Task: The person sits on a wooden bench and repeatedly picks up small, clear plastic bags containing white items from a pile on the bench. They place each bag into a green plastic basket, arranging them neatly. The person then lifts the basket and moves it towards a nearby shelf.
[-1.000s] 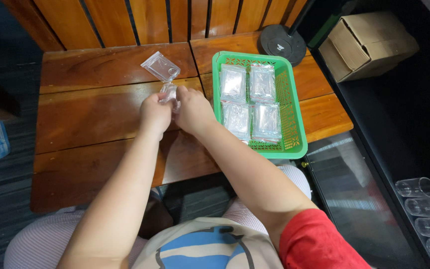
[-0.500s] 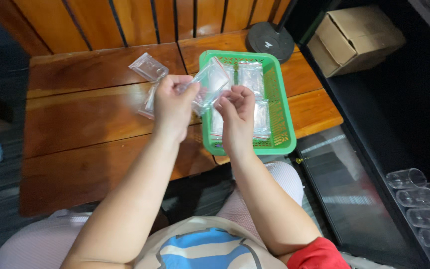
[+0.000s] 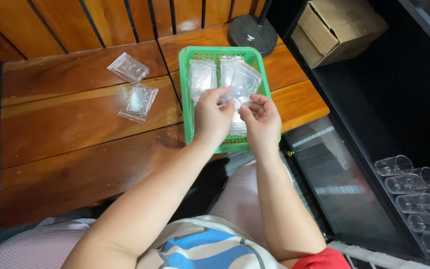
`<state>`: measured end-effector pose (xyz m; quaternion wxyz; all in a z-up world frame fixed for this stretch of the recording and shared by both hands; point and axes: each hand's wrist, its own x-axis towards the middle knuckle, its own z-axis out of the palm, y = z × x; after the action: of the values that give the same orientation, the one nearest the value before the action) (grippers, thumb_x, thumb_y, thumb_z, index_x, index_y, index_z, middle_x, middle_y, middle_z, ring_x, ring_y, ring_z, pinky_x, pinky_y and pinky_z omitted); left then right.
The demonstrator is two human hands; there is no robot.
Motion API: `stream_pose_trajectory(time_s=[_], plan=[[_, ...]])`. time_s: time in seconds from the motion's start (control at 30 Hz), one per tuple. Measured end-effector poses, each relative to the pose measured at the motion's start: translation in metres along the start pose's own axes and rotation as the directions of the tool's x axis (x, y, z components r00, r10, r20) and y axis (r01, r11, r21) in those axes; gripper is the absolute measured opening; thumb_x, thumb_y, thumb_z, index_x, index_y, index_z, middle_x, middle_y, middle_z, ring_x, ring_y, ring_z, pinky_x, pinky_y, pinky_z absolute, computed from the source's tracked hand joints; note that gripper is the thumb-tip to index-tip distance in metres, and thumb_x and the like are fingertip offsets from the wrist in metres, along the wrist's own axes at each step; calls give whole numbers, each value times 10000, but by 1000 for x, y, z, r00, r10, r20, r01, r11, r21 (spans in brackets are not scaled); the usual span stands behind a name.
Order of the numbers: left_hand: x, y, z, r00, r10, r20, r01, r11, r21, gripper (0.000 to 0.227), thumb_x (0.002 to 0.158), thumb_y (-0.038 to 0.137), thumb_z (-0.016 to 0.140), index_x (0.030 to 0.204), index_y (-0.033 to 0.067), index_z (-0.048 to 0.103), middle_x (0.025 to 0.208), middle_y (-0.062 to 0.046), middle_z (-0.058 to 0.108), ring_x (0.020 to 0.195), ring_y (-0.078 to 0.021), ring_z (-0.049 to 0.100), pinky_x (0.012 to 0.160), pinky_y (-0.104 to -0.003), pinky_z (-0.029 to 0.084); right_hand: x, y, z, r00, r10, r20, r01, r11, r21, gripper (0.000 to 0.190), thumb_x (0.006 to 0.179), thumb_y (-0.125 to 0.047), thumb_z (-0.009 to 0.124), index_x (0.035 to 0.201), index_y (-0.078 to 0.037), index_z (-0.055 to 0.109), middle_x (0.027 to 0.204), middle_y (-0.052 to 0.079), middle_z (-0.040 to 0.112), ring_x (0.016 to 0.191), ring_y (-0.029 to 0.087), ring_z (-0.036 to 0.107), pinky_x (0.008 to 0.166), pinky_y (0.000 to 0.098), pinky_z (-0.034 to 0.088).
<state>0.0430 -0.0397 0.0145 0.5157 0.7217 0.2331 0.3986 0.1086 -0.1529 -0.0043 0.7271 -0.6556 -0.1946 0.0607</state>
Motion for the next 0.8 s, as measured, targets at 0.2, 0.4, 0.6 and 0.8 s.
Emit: stream_pose_trajectory(time_s=[0.2,0.4,0.6,0.8], plan=[[-10,-43,27,971,59,230,-130,944,305,323,809,104,791,1126,53,760,1010,-126,680,966,-334,720,869,-400,605,11,-1,-31,992,109,-67,-123,681,-722,321,840,-209,840,1150,-264,775,943,-49,780,865,84,750,800,280,608],[-16,-46,26,901,-194,387,19,911,412,388,913,160,700,1276,23,709,1167,-152,666,1116,-343,700,956,-410,571,16,30,-34,989,148,-1,-72,473,-878,319,851,-261,788,1149,-375,778,853,-59,762,900,149,756,847,348,611],[-16,-36,21,860,-235,453,24,905,424,412,946,162,645,1290,-62,672,1157,-238,656,1159,-427,668,990,-502,558,17,17,-28,981,183,71,-15,430,-902,310,911,-167,711,1206,-233,780,976,94,777,1013,314,746,911,479,595],[-17,-30,20,823,-294,486,53,891,450,444,966,190,610,1316,-81,644,1208,-263,650,1202,-435,650,1017,-537,544,16,27,-26,980,181,84,11,373,-928,327,903,-149,709,1215,-218,777,1035,110,769,1037,335,742,912,486,594]])
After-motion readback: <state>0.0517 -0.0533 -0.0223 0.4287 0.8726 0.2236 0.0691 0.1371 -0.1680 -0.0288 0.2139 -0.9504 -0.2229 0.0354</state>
